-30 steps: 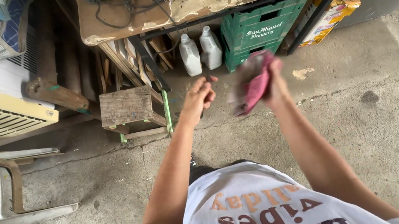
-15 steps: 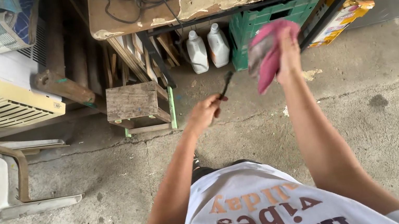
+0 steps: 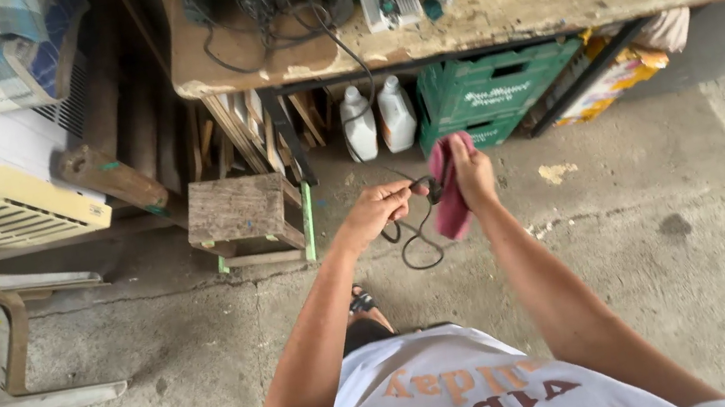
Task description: Cleaning and organizing power grinders and their electrical cords before storing them in a bin.
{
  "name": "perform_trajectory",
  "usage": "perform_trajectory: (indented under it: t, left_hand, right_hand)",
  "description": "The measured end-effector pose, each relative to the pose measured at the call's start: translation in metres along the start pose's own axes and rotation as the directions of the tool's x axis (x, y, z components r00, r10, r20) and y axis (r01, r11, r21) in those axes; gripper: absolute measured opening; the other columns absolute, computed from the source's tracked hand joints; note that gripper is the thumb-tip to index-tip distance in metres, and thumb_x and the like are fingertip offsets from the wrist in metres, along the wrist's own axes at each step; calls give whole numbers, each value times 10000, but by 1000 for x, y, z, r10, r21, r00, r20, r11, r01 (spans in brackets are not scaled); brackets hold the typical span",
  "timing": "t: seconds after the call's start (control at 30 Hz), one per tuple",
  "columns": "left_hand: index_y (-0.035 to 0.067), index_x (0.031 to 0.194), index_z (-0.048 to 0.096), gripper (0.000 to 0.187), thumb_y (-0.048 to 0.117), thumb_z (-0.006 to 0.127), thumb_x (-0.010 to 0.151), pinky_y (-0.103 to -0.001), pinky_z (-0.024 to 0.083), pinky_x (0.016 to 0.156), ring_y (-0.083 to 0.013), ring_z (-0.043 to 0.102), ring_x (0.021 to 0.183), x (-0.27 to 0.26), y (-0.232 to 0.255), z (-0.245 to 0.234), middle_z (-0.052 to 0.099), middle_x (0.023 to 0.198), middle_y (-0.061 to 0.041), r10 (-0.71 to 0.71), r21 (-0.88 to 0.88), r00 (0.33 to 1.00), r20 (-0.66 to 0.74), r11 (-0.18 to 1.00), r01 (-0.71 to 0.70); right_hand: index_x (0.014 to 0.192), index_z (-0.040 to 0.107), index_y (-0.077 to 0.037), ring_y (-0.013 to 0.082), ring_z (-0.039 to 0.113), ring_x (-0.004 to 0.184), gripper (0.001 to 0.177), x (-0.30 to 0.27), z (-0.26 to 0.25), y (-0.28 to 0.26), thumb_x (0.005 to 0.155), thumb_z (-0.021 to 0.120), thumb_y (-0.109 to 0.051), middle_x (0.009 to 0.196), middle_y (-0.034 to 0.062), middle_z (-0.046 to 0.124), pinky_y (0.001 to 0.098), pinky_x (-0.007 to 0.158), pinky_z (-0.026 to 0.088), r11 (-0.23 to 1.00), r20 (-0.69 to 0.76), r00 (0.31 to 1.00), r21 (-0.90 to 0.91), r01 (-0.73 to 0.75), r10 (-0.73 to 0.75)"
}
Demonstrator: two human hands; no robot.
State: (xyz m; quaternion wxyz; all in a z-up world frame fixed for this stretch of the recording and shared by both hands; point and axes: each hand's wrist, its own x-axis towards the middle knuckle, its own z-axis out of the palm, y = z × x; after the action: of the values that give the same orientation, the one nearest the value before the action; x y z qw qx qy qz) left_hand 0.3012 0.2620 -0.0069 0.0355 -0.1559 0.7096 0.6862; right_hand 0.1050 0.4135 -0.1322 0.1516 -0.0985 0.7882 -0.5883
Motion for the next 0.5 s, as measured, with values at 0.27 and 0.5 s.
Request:
perform_trajectory:
  t: [0.27, 0.5]
  left_hand:
    - [20, 1151, 717, 266, 172, 517, 1062, -207, 289, 478, -45, 352, 528, 42, 11, -94, 505, 642, 32, 76, -374, 988, -133, 919, -121]
    - [1, 1135, 721, 254, 170, 546, 1059, -201, 330, 484, -47, 417, 517, 93, 10, -138, 574, 668, 14, 27, -390, 979, -200, 915, -105]
  right_hand:
    - [1196, 714, -21, 252, 682, 996, 588, 95, -50, 53, 969, 662, -562, 1079, 178, 709, 387, 894, 516, 968, -221, 974, -226, -110, 59]
    - [1481, 131, -53, 335, 509, 1257, 1007, 140, -65, -5, 734, 790, -199, 1360, 234, 426, 454, 999, 475, 958, -220, 934, 119, -259, 280]
